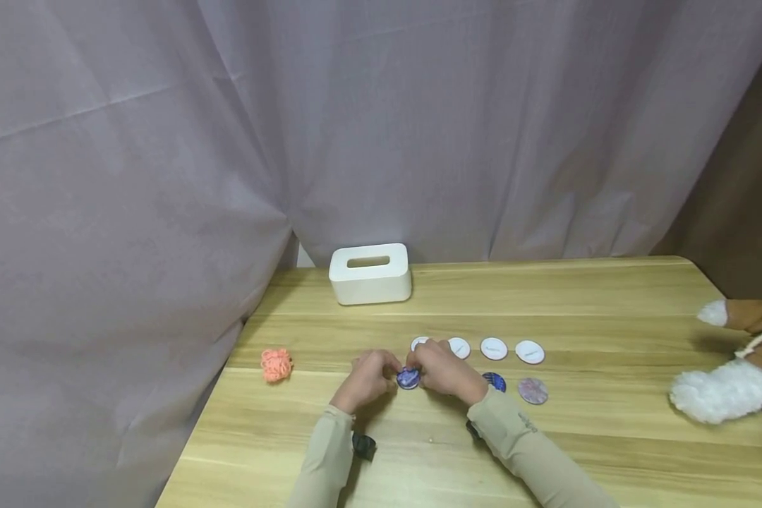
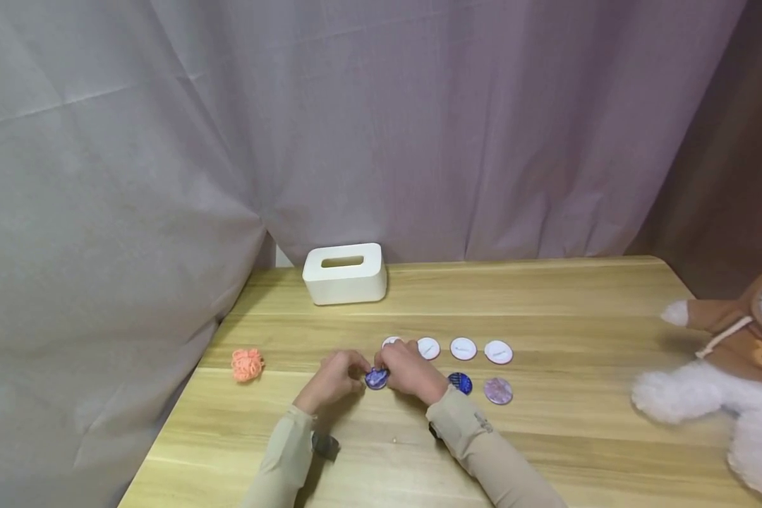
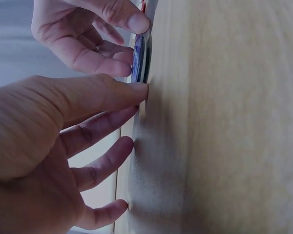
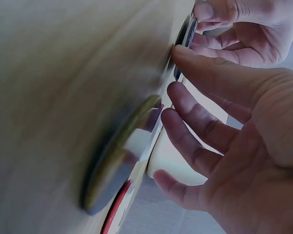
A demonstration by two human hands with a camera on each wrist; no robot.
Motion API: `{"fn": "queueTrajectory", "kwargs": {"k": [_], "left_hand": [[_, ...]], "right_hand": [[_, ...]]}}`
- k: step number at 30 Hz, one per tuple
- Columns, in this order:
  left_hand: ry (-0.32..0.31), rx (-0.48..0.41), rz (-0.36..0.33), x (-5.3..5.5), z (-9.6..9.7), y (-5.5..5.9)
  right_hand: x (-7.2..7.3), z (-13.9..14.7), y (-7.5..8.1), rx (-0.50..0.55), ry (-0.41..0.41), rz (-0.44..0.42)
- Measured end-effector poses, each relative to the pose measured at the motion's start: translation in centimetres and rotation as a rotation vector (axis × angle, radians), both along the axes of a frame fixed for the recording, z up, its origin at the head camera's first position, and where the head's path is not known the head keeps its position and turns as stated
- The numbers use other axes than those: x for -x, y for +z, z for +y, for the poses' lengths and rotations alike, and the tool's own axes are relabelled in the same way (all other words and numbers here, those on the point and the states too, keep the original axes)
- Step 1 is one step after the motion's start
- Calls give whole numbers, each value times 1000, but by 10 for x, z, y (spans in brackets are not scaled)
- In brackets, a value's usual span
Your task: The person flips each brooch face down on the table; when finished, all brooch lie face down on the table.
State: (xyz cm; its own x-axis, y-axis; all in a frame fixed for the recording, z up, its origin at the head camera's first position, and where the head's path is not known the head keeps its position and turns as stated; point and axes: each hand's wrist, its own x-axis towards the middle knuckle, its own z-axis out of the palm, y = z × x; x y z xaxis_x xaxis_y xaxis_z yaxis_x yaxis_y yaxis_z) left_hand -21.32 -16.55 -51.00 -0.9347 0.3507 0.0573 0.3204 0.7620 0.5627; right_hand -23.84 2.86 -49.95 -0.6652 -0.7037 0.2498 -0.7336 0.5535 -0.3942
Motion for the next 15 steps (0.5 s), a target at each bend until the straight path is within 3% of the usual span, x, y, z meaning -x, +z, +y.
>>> {"fn": "queueTrajectory", "kwargs": {"k": [15], "left_hand": [[-15, -42, -3, -2, -3, 3]], "right_hand": [[-2, 5, 4, -20, -40, -64]]}}
